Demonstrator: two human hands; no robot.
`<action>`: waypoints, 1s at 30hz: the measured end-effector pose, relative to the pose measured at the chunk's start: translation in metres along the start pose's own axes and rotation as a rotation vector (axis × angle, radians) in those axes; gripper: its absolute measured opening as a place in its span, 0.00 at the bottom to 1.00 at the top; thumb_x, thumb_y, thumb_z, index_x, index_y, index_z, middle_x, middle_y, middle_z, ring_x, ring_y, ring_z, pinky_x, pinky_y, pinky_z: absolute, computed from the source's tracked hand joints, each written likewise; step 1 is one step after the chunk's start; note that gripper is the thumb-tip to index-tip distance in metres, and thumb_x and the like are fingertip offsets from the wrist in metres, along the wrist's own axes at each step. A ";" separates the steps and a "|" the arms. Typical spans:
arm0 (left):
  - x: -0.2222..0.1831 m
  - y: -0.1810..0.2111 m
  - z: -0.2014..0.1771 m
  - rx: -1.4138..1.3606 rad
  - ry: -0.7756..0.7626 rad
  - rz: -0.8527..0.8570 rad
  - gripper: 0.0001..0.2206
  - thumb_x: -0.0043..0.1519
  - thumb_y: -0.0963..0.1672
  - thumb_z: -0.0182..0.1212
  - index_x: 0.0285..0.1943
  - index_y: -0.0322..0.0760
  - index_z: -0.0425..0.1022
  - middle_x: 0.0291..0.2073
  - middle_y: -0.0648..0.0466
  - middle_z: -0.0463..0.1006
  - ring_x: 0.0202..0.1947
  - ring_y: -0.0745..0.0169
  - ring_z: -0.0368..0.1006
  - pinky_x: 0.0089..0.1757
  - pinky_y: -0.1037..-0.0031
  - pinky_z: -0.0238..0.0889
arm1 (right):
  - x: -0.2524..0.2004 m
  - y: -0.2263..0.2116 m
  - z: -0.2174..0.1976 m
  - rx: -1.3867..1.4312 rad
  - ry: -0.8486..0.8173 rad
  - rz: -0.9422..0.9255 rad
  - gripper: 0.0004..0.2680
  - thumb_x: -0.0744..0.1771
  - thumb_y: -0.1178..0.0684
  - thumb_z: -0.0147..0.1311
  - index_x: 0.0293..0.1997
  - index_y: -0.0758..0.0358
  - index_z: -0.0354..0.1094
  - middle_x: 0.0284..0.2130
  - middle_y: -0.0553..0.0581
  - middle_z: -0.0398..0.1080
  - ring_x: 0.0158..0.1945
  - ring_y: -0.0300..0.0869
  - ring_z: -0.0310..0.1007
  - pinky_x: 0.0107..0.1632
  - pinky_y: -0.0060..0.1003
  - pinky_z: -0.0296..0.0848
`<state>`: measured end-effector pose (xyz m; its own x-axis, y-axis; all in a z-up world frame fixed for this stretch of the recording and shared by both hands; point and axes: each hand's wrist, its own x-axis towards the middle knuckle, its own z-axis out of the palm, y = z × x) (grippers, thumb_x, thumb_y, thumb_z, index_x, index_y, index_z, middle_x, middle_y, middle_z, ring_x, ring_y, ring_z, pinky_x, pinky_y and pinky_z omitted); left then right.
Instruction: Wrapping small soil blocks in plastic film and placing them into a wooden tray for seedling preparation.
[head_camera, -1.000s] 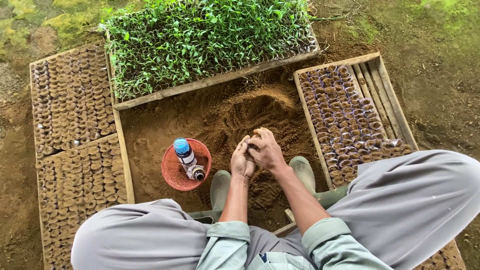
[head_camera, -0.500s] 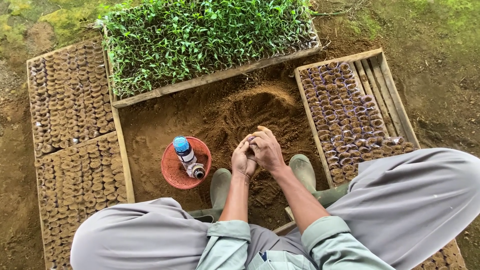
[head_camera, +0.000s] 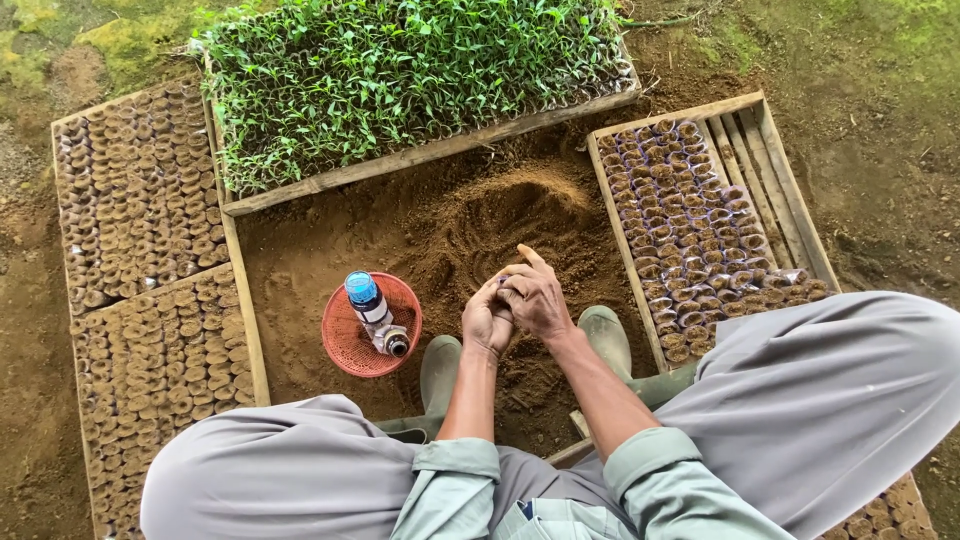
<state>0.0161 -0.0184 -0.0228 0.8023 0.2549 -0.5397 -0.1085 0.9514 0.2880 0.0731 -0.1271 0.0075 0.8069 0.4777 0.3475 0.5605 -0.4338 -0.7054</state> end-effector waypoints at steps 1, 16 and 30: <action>-0.002 0.001 0.001 0.001 0.001 -0.001 0.12 0.66 0.35 0.52 0.55 0.16 0.74 0.43 0.32 0.80 0.40 0.51 0.80 0.44 0.72 0.78 | 0.000 0.000 0.000 0.001 0.000 0.001 0.03 0.61 0.50 0.67 0.28 0.50 0.77 0.41 0.43 0.79 0.69 0.50 0.64 0.63 0.44 0.64; -0.014 0.014 0.018 -0.009 -0.017 0.021 0.12 0.66 0.35 0.51 0.55 0.22 0.76 0.46 0.34 0.80 0.45 0.44 0.80 0.48 0.64 0.78 | 0.015 -0.018 -0.021 -0.016 -0.044 0.003 0.14 0.59 0.51 0.70 0.47 0.46 0.79 0.52 0.52 0.76 0.66 0.57 0.65 0.63 0.50 0.68; -0.009 0.016 0.017 -0.006 0.011 0.014 0.12 0.68 0.39 0.57 0.60 0.32 0.75 0.47 0.37 0.82 0.48 0.43 0.81 0.48 0.54 0.78 | 0.013 -0.040 -0.015 0.199 -0.123 0.867 0.08 0.61 0.44 0.63 0.26 0.55 0.79 0.20 0.61 0.73 0.29 0.50 0.75 0.35 0.47 0.70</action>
<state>0.0171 -0.0084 0.0007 0.7941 0.2697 -0.5447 -0.1232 0.9490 0.2902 0.0639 -0.1149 0.0493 0.8995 0.1276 -0.4179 -0.2884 -0.5452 -0.7871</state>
